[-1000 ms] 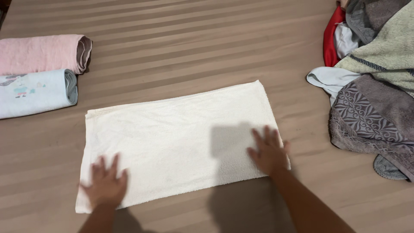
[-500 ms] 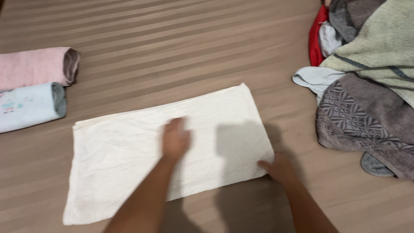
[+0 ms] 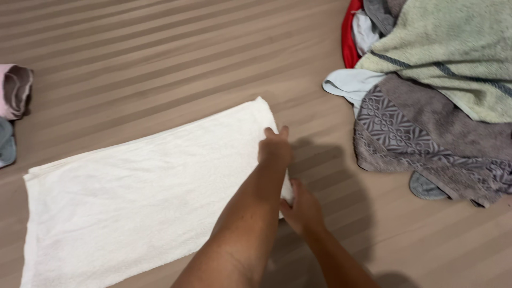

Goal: The person folds several towels one by one on a bed and stacks them neatly. Each towel is unfolded, smoothed, folded in half multiple times, and placed on top of the previous folded towels.

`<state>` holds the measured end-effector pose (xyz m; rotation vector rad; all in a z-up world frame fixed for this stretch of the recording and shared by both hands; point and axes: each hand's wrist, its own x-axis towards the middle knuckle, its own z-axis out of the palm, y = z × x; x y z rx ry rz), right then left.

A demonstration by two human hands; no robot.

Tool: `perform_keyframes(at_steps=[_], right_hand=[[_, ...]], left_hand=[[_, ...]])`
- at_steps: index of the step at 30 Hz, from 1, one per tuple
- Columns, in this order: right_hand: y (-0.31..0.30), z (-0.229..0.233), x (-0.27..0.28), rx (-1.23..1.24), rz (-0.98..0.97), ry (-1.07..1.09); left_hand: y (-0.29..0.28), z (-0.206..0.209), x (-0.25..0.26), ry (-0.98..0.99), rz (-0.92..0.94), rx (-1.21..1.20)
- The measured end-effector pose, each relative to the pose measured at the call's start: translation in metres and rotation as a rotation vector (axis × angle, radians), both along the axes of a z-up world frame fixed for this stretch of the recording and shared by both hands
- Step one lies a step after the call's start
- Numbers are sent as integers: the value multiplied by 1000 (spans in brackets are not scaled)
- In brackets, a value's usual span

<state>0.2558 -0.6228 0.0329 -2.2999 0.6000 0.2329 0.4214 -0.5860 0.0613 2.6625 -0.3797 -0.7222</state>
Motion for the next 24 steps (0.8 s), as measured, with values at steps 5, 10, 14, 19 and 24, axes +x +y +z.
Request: perform_keyframes(at_steps=[5, 10, 14, 19, 24], right_hand=[[10, 11, -9, 37, -38, -368], [34, 27, -4, 284, -252, -262], [74, 31, -2, 110, -80, -480], [127, 27, -1, -121, 260, -701], [170, 10, -4, -191, 497, -790]], left_hand=[[-2, -35, 30, 128, 56, 91], [62, -56, 46, -135, 97, -425], [137, -42, 42, -187, 95, -905], [221, -9, 29, 245, 502, -871], [276, -11, 14, 145, 609, -1028]])
